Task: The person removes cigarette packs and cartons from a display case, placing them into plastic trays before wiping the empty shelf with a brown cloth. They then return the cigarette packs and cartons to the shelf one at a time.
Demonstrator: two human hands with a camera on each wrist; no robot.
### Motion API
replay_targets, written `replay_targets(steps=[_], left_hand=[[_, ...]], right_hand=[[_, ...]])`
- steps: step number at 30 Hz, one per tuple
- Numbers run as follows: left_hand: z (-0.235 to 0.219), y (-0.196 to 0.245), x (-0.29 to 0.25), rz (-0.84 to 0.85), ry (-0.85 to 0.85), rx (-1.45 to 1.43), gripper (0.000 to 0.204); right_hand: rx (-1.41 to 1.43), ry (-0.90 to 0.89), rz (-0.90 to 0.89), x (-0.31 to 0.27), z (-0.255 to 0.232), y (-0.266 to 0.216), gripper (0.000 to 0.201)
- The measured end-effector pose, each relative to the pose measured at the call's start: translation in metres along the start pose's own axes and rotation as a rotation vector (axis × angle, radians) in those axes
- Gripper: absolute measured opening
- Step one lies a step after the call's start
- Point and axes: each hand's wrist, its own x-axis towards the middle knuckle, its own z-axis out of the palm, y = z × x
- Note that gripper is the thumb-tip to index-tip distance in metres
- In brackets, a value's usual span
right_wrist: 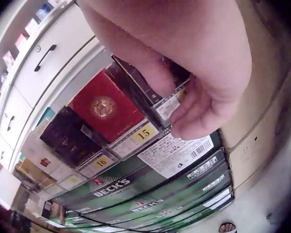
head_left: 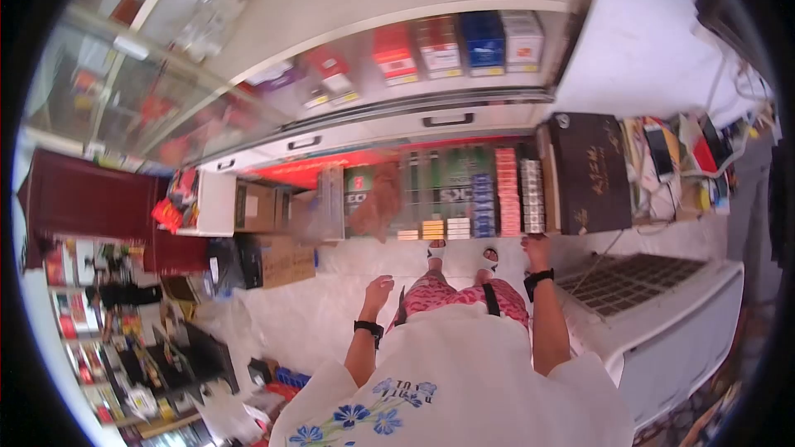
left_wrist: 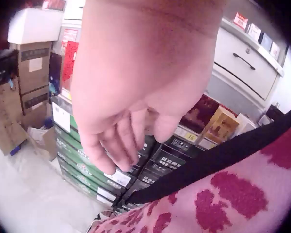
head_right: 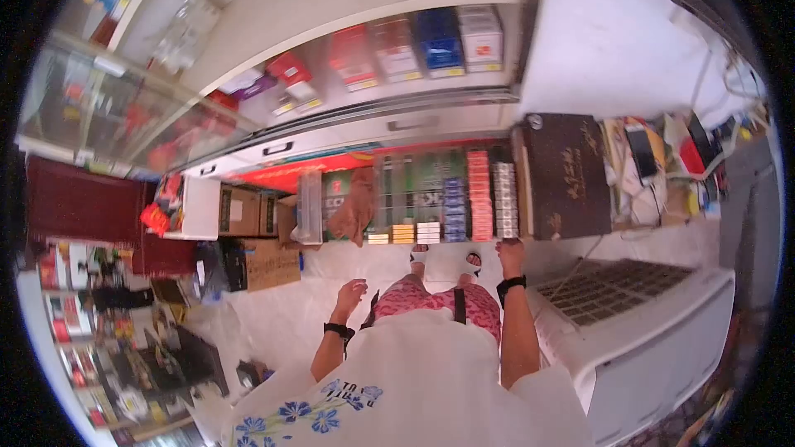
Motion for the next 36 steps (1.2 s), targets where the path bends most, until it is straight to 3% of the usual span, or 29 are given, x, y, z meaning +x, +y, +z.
replay_targets(steps=[2,5,8,12,15,16,17,18,19,20,21,22,23,24,25,27,28,29,30,32,34,36], left_hand=[[0.0,0.003,-0.018,-0.051,0.019,-0.04,0.034],[-0.005,-0.017,-0.029,-0.108,0.027,-0.069,0.034],[-0.013,-0.028,-0.017,-0.056,0.031,-0.099,0.033],[-0.03,-0.006,0.047,0.024,0.066,-0.133,0.031],[-0.038,-0.008,0.126,0.157,0.114,-0.017,0.03],[-0.037,-0.011,0.151,0.215,0.137,0.033,0.03],[-0.041,-0.009,0.174,0.454,0.138,0.321,0.03],[-0.044,-0.007,0.189,0.48,0.119,0.379,0.033],[-0.04,0.005,0.206,0.528,0.115,0.432,0.036],[-0.036,0.025,0.22,0.439,0.113,0.417,0.046],[-0.038,0.038,0.225,0.347,0.1,0.413,0.057],[-0.034,0.042,0.229,0.389,0.218,0.32,0.08],[-0.033,0.043,0.239,0.131,0.054,0.325,0.095],[-0.036,0.06,0.231,0.049,-0.007,0.445,0.097],[-0.031,0.062,0.232,0.095,-0.033,0.591,0.098],[-0.033,0.075,0.242,0.115,-0.019,0.667,0.1],[-0.039,0.077,0.242,0.074,0.004,0.596,0.1],[-0.044,0.078,0.24,0.026,0.026,0.529,0.1],[-0.033,0.045,0.276,0.097,-0.005,0.393,0.074],[-0.03,0.042,0.278,0.157,0.034,0.322,0.051],[-0.041,0.045,0.272,0.269,0.127,0.268,0.037],[-0.053,0.063,0.246,0.439,0.26,0.226,0.03]], right_hand=[[0.18,0.001,0.104,-0.023,0.001,-0.034,0.019],[0.235,-0.011,0.139,-0.028,-0.006,-0.032,0.025],[0.265,-0.068,0.172,-0.042,-0.01,-0.035,0.034],[0.158,-0.127,0.211,-0.069,-0.016,-0.021,0.034],[0.18,-0.128,0.136,-0.096,-0.022,0.03,0.019],[0.106,-0.126,0.123,-0.111,-0.022,0.038,0.017],[0.032,-0.123,0.11,-0.126,-0.022,0.045,0.02],[-0.166,-0.183,0.042,-0.133,-0.022,0.068,0.022],[-0.581,-0.314,-0.114,-0.141,-0.022,0.097,0.025],[-0.939,-0.434,-0.252,-0.148,-0.017,0.115,0.028],[-1.102,-0.522,-0.252,-0.156,-0.012,0.124,0.031],[-0.854,-0.437,-0.348,-0.179,-0.011,0.119,0.034],[-0.974,-0.409,-0.219,-0.194,-0.01,0.115,0.036],[-1.001,-0.369,-0.212,-0.199,-0.009,0.118,0.037],[-1.033,-0.332,-0.199,-0.213,-0.015,0.133,0.038],[-0.839,-0.266,-0.336,-0.228,-0.021,0.176,0.036],[-0.93,-0.36,-0.323,-0.234,-0.021,0.168,0.034],[-0.676,-0.325,-0.423,-0.242,-0.013,0.164,0.034],[-0.726,-0.351,-0.362,-0.248,-0.004,0.137,0.034],[-0.748,-0.366,-0.192,-0.247,0.005,0.134,0.034],[-0.683,-0.337,0.011,-0.218,0.017,0.177,0.033],[-0.664,-0.219,0.074,-0.233,0.043,0.105,0.031]])
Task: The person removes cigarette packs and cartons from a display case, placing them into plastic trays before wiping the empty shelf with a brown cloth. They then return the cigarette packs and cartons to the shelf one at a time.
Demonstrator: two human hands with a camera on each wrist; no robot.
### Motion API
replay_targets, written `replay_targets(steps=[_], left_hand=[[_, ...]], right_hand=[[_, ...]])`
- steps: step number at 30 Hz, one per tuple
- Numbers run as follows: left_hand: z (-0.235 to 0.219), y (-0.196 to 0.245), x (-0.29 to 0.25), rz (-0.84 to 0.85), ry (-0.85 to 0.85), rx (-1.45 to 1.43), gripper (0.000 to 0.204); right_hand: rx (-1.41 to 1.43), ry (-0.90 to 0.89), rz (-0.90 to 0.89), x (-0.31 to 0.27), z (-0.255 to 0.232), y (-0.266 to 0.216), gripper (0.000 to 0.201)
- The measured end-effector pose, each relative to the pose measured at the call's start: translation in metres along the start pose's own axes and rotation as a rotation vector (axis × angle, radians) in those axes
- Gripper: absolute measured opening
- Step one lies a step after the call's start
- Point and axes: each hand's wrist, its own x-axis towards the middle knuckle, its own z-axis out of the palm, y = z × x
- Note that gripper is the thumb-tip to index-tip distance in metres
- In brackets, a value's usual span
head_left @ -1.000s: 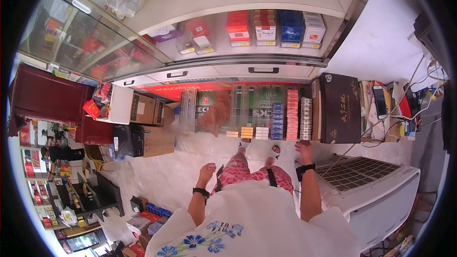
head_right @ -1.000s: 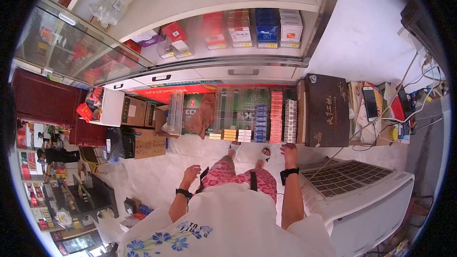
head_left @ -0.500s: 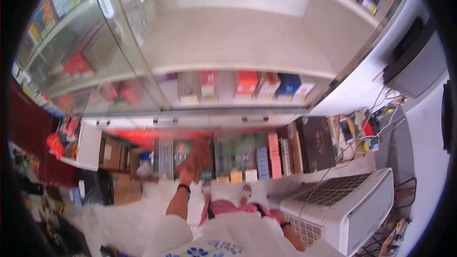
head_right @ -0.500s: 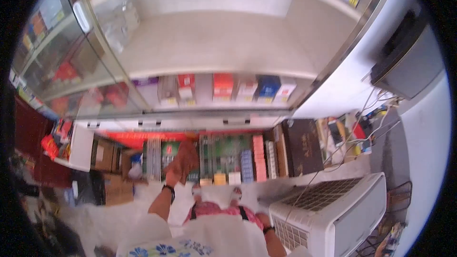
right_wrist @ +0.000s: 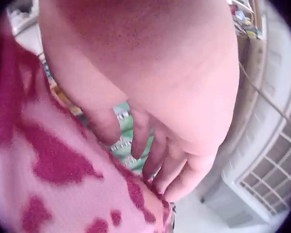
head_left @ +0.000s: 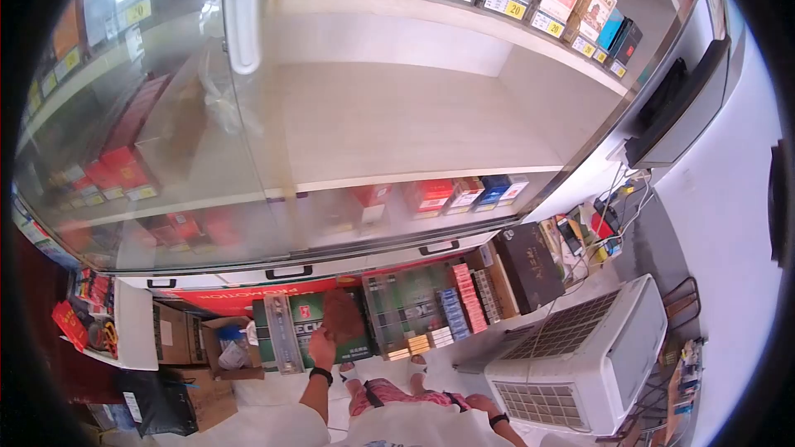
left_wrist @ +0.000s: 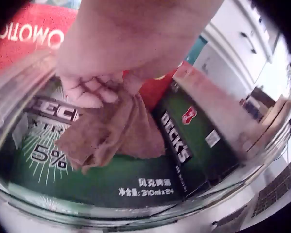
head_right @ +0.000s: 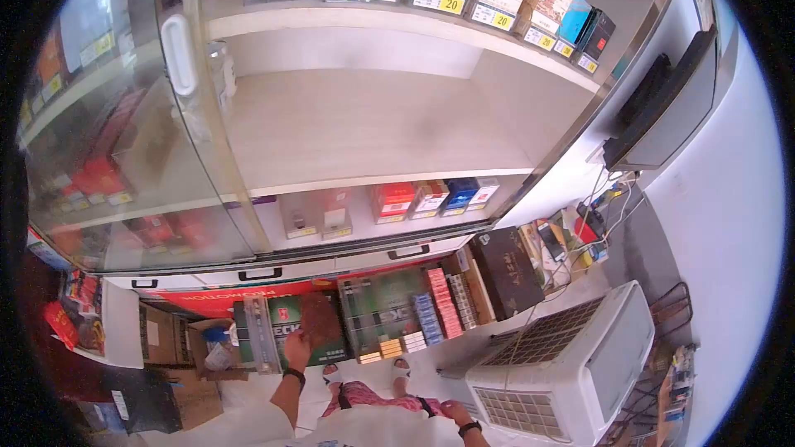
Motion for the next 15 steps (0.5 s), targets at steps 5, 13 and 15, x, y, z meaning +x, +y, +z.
replay_targets(steps=[5,13,15], left_hand=[[-0.103,0.094,-0.028,0.371,0.095,-0.146,0.02],[-0.225,0.237,-0.075,0.698,0.116,-0.469,0.018],[-0.235,0.25,-0.08,0.61,-0.111,-0.694,0.018]], right_hand=[[0.202,0.045,-0.122,-0.028,-0.08,-0.172,0.027],[0.319,0.299,-0.851,-0.047,-0.118,-0.445,0.06],[0.293,0.382,-1.006,-0.052,-0.115,-0.495,0.054]])
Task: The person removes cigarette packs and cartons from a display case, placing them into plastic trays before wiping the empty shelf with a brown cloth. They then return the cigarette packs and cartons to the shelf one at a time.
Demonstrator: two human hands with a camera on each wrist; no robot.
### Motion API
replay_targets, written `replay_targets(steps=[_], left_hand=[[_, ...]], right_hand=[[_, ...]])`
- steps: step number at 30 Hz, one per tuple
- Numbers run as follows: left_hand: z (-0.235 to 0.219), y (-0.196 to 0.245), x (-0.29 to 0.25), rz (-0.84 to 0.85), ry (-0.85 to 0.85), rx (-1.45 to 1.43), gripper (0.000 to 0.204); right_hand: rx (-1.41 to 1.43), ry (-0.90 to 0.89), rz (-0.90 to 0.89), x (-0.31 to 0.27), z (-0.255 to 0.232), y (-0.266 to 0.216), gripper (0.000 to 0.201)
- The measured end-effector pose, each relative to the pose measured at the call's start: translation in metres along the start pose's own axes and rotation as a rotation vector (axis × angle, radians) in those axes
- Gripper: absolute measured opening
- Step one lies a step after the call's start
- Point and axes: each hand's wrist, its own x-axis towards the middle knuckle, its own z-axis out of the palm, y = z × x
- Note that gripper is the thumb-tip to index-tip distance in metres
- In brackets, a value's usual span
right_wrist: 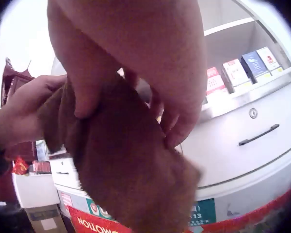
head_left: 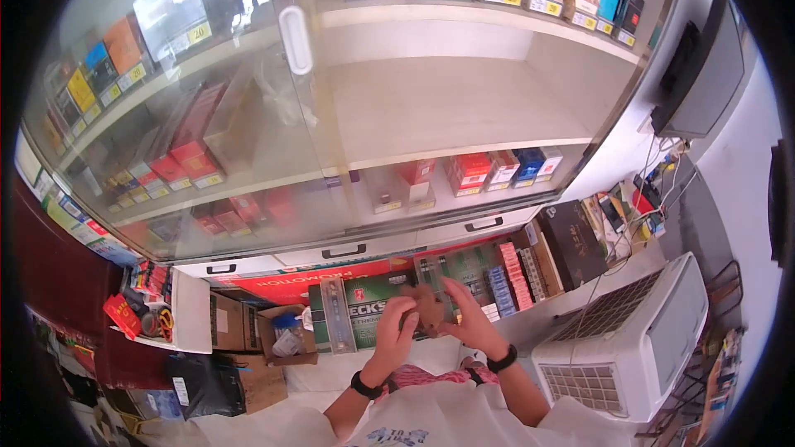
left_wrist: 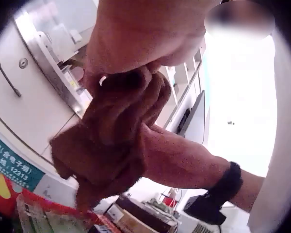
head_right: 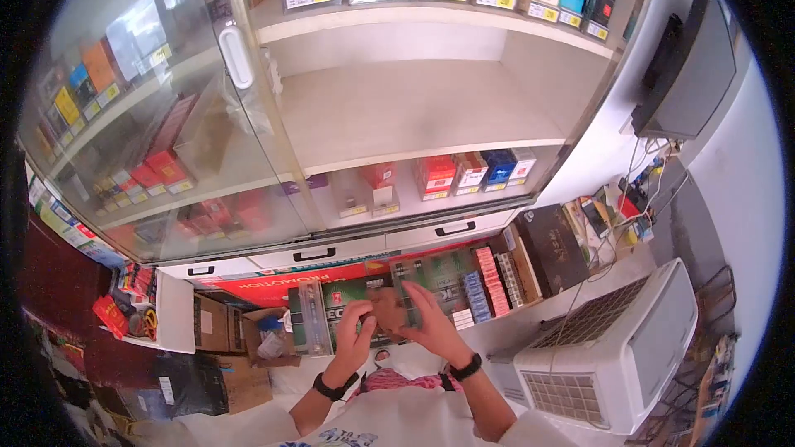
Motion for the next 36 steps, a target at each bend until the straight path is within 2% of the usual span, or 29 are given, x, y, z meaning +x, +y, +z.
replay_targets(steps=[1,3,5,7,10,12,15,18,21,23,24,26,29,30,32,33,34,36], left_hand=[[-0.001,0.002,0.004,0.007,-0.007,0.012,0.019],[-0.006,0.01,0.017,0.004,0.093,0.091,0.018],[-0.024,0.018,0.032,-0.208,0.051,0.053,0.017],[-0.046,0.04,0.046,-0.248,-0.061,0.034,0.019],[-0.065,0.022,0.043,-0.286,-0.129,0.019,0.021],[-0.068,0.033,0.043,-0.352,-0.189,0.006,0.02],[-0.071,0.04,0.043,-0.384,-0.28,0.081,0.025],[-0.081,0.039,0.04,-0.361,-0.37,0.187,0.042],[-0.08,0.047,0.045,-0.334,-0.476,0.248,0.063],[-0.08,0.039,0.046,-0.348,-0.558,0.224,0.075],[-0.078,0.037,0.047,-0.317,-0.569,0.305,0.077],[-0.075,0.032,0.052,-0.245,-0.572,0.469,0.083],[-0.077,0.02,0.055,-0.146,-0.534,0.274,0.076],[-0.068,0.016,0.054,-0.249,-0.483,0.18,0.07],[-0.035,0.01,0.052,-0.441,-0.376,-0.008,0.06],[-0.022,0.008,0.048,-0.596,-0.403,-0.006,0.055],[-0.009,0.007,0.045,-0.753,-0.431,-0.004,0.052],[0.002,-0.012,0.038,-0.912,-0.341,-0.254,0.048]], right_hand=[[-0.04,-0.016,-0.032,0.01,-0.001,-0.003,0.051],[-0.137,-0.092,-0.04,0.021,-0.006,0.005,0.043],[-0.206,-0.225,0.028,0.018,-0.022,0.003,0.034],[-0.191,-0.34,0.078,0.027,-0.046,-0.011,0.031],[-0.101,-0.443,0.11,0.038,-0.066,-0.025,0.032],[-0.048,-0.492,0.089,0.043,-0.07,-0.027,0.031],[0.073,-0.235,-0.346,0.056,-0.056,-0.012,0.031],[0.083,-0.221,-0.272,0.064,-0.067,-0.008,0.031],[0.22,-0.384,0.267,0.071,-0.086,-0.002,0.033],[0.131,-0.31,0.167,0.083,-0.08,0.02,0.034],[0.087,-0.269,0.116,0.088,-0.079,0.025,0.035],[0.163,-0.269,0.13,0.088,-0.083,0.027,0.036],[0.306,-0.268,0.26,0.086,-0.09,0.023,0.036],[0.356,-0.258,0.313,0.088,-0.093,0.023,0.036],[0.359,-0.266,0.308,0.085,-0.089,0.029,0.032],[0.361,-0.274,0.311,0.08,-0.084,0.033,0.032],[0.658,-0.282,0.446,0.077,-0.08,0.035,0.033],[1.257,-0.265,0.695,0.077,-0.076,0.044,0.035]])
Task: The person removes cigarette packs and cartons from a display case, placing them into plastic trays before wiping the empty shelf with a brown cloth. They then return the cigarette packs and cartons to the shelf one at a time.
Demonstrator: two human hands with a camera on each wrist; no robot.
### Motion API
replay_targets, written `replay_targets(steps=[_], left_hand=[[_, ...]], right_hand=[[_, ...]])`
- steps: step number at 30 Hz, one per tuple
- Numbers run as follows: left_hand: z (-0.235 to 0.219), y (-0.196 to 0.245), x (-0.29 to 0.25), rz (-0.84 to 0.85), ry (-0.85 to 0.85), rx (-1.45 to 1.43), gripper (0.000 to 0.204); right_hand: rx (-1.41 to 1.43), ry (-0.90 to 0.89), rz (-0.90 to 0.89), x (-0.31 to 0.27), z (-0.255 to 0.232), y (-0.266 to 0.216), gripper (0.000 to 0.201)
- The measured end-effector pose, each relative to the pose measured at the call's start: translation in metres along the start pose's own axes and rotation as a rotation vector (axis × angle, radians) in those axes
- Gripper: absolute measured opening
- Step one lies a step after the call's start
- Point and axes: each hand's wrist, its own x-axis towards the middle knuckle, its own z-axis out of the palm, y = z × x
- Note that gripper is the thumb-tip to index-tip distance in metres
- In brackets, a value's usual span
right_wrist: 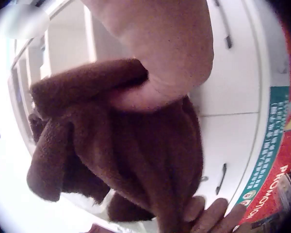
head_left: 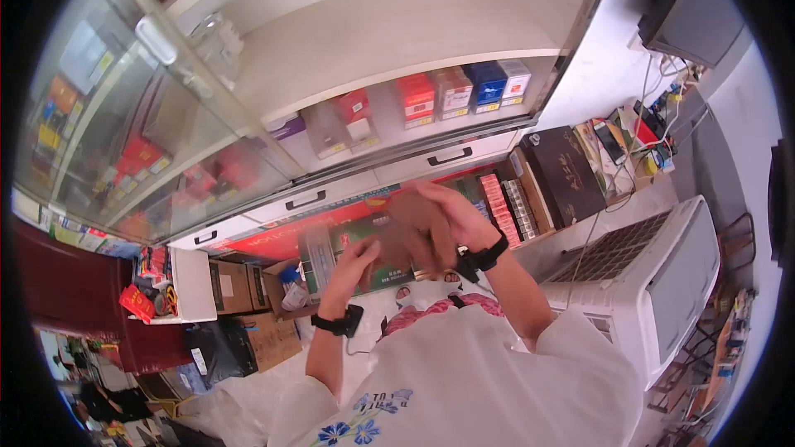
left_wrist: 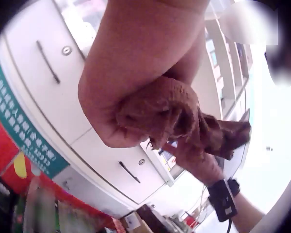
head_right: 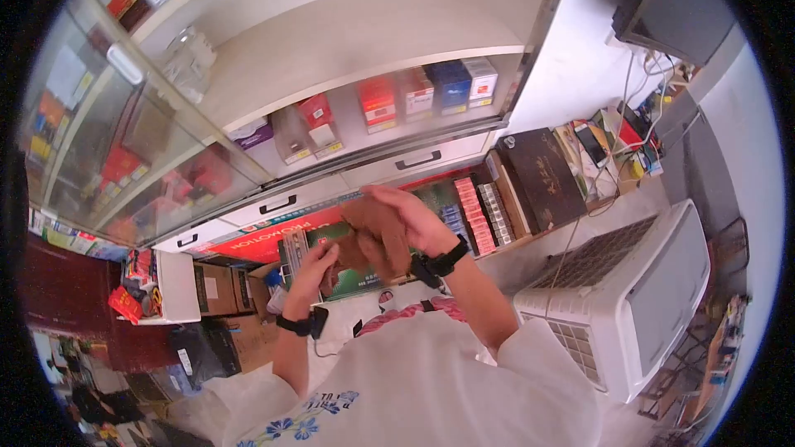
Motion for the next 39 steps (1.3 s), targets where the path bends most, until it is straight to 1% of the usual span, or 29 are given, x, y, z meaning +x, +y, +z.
replay_targets(steps=[2,3,6,8,9,11,12,13,15,18,19,20,22,23,24,25,27,30,31,34,37,39], left_hand=[[0.0,-0.05,0.011,0.071,-0.01,-0.539,0.048],[0.009,-0.061,0.014,0.124,0.076,-0.665,0.051],[0.031,-0.066,0.006,0.145,0.095,-0.582,0.046],[0.024,-0.084,0.008,0.162,0.089,-0.236,0.044],[0.025,-0.081,0.006,0.169,0.084,-0.064,0.044],[0.026,-0.073,0.001,0.228,0.017,0.164,0.045],[0.03,-0.061,-0.003,0.257,-0.017,0.278,0.045],[0.032,-0.056,-0.007,0.336,0.02,0.364,0.044],[0.038,-0.046,-0.012,0.495,0.097,0.533,0.041],[0.043,-0.037,-0.017,0.703,0.18,0.581,0.037],[0.037,-0.048,-0.016,0.529,0.187,0.439,0.04],[0.028,-0.069,-0.015,0.356,0.19,0.297,0.044],[0.022,-0.087,-0.009,0.204,0.255,0.009,0.047],[0.022,-0.096,-0.005,0.22,0.318,-0.137,0.048],[0.027,-0.091,-0.006,0.236,0.381,-0.284,0.048],[0.029,-0.084,-0.007,0.306,0.323,-0.463,0.049],[0.032,-0.07,-0.013,0.441,0.195,-0.817,0.05],[0.027,-0.069,-0.013,0.426,0.187,-1.007,0.042],[0.027,-0.067,-0.013,0.422,0.164,-0.948,0.045],[0.028,-0.06,-0.019,0.394,0.118,-0.742,0.054],[0.03,-0.05,-0.021,0.38,0.126,-0.516,0.063],[0.032,-0.042,-0.026,0.395,0.145,-0.414,0.067]], right_hand=[[0.424,-0.121,-0.008,0.013,-0.044,0.025,0.038],[0.633,-0.185,-0.012,0.015,-0.059,0.035,0.04],[0.536,-0.076,0.154,-0.014,-0.043,0.046,0.046],[0.462,-0.087,0.14,-0.007,-0.061,0.073,0.047],[0.438,-0.078,0.132,-0.005,-0.065,0.08,0.047],[0.402,-0.052,0.137,-0.001,-0.075,0.091,0.047],[0.391,-0.035,0.151,0.0,-0.076,0.092,0.047],[0.381,-0.016,0.165,0.0,-0.074,0.093,0.048],[0.365,-0.021,0.117,-0.002,-0.066,0.093,0.052],[0.323,-0.035,0.007,-0.009,-0.044,0.081,0.061],[0.308,-0.042,-0.037,-0.011,-0.038,0.077,0.065],[0.306,-0.03,-0.062,-0.012,-0.035,0.076,0.068],[0.301,-0.006,-0.116,-0.015,-0.033,0.076,0.075],[0.341,-0.034,-0.137,-0.015,-0.036,0.078,0.074],[0.379,-0.063,-0.156,-0.015,-0.041,0.081,0.072],[0.417,-0.094,-0.176,-0.013,-0.045,0.082,0.071],[0.508,-0.094,-0.148,-0.011,-0.053,0.08,0.065],[0.583,-0.075,-0.064,-0.01,-0.053,0.081,0.059],[0.597,-0.066,-0.03,-0.009,-0.051,0.082,0.058],[0.588,-0.173,0.09,-0.011,-0.051,0.095,0.073],[0.34,0.027,0.138,-0.006,-0.054,0.121,0.075],[0.116,0.062,0.12,-0.006,-0.058,0.137,0.09]])
